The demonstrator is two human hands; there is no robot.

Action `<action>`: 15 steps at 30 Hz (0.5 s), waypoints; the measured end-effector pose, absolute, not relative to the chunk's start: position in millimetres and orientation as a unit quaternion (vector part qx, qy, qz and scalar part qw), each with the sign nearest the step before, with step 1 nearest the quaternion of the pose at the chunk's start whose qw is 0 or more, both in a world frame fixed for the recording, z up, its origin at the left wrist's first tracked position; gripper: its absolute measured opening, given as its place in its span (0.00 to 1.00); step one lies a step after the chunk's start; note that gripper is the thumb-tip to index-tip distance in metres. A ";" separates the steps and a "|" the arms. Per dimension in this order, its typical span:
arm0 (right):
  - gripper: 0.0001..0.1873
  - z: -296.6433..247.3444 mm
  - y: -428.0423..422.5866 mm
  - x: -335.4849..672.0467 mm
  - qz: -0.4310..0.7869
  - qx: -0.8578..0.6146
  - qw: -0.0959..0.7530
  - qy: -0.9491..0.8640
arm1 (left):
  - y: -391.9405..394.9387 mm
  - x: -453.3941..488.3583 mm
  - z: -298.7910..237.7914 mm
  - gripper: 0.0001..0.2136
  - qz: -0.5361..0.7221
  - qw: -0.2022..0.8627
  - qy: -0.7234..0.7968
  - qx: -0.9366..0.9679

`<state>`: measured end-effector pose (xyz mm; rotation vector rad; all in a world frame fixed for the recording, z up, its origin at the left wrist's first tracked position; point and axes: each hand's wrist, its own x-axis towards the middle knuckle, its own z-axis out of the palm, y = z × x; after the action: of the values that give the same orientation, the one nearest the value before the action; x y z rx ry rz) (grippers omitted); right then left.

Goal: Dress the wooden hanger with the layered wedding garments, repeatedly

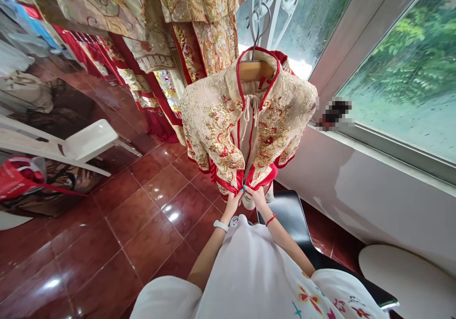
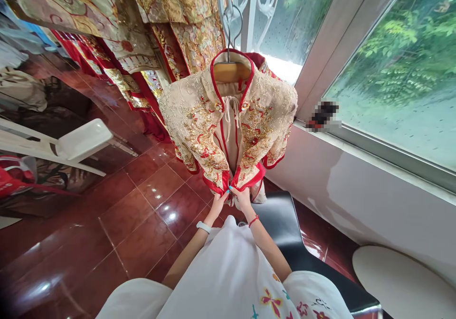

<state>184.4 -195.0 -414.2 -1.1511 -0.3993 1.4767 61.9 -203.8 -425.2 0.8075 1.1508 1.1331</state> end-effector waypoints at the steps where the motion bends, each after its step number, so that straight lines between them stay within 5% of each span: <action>1: 0.27 -416.0 -198.8 187.9 0.652 -0.490 0.556 -0.162 | -204.5 62.6 -426.8 0.17 0.494 0.620 0.503 0.346; 7: 0.19 -427.8 -229.8 199.0 0.799 -0.415 0.430 -0.067 | -205.3 64.4 -432.2 0.18 0.503 0.620 0.508 0.324; 15: 0.15 -429.4 -220.6 186.2 0.807 -0.366 0.464 -0.016 | -207.4 65.6 -432.5 0.20 0.502 0.628 0.507 0.311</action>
<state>186.2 -220.6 -429.4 -0.8980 -0.0404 1.9816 65.6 -207.4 -432.5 0.7118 1.1631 1.1515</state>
